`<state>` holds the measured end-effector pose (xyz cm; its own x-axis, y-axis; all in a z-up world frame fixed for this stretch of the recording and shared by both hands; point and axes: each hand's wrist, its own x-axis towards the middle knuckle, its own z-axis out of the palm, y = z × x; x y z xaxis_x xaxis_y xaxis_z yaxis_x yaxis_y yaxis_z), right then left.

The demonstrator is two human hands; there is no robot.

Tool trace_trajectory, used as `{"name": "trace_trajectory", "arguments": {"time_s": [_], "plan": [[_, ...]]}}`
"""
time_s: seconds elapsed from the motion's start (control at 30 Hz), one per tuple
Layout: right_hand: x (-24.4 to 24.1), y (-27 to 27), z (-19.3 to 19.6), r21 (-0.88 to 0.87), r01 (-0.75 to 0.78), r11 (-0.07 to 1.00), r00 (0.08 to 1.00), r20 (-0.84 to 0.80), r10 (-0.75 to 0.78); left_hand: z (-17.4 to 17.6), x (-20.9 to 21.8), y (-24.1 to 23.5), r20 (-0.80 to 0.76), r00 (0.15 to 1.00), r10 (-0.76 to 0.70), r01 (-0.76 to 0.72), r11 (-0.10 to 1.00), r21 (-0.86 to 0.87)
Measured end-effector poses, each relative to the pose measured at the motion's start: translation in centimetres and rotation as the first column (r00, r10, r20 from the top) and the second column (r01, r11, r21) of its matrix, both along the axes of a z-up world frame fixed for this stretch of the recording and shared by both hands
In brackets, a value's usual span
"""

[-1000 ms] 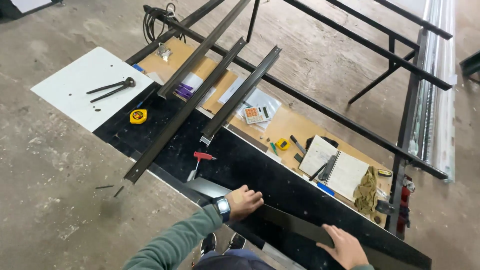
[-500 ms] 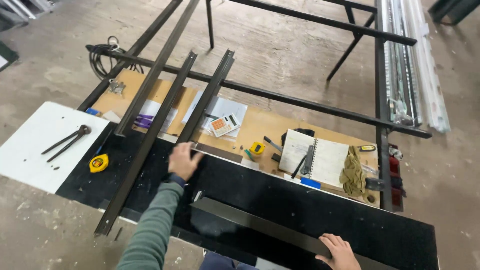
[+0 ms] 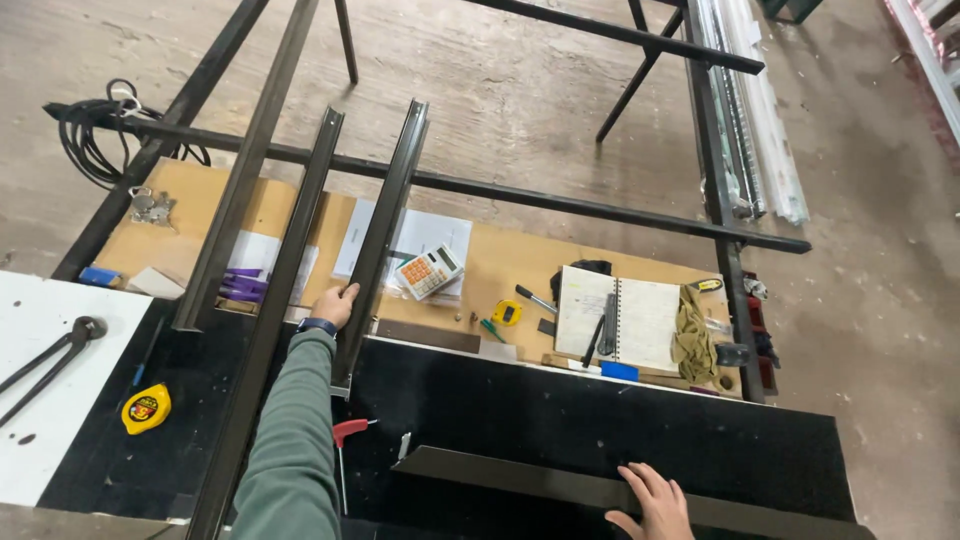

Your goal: The person assembles a rectangular metal frame on a workbench. They position dark metal rails and a frame section on the bench, use a red-handled screwdriver to drive screws at the joints, handle small brackets and fasteners, and press the frame members together to align the corners while fastening.

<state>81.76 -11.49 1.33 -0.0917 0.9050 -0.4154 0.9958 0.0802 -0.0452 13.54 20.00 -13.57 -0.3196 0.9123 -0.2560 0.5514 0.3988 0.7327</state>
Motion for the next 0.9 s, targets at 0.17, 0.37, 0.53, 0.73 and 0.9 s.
{"name": "trace_trajectory", "arguments": {"time_s": [0.17,0.37,0.53,0.73,0.9], "plan": [[-3.2,-0.1,0.3,0.269,0.062,0.961,0.993,-0.118,-0.031,3.1,-0.5,0.1,-0.103,0.989,0.109,-0.103,0.992,0.069],[-8.5,2.0,5.9,0.416,0.104,0.903,0.967,-0.254,0.005,14.4,-1.9,-3.9,-0.314,0.943,0.111,-0.020,0.960,0.278],[-16.6,5.3,19.4,0.652,0.175,0.737,0.892,-0.421,0.161,27.0,-1.3,-9.2,-0.510,0.860,-0.036,0.375,0.722,0.581],[-20.0,8.9,32.5,0.864,-0.111,0.491,0.953,-0.048,0.300,36.9,1.9,-10.1,-0.882,0.446,-0.152,0.871,0.301,0.389],[-17.8,10.2,28.6,0.540,-0.282,0.793,0.956,0.085,0.282,35.8,4.6,-6.0,-0.978,0.209,0.008,0.975,-0.083,0.208]]}}
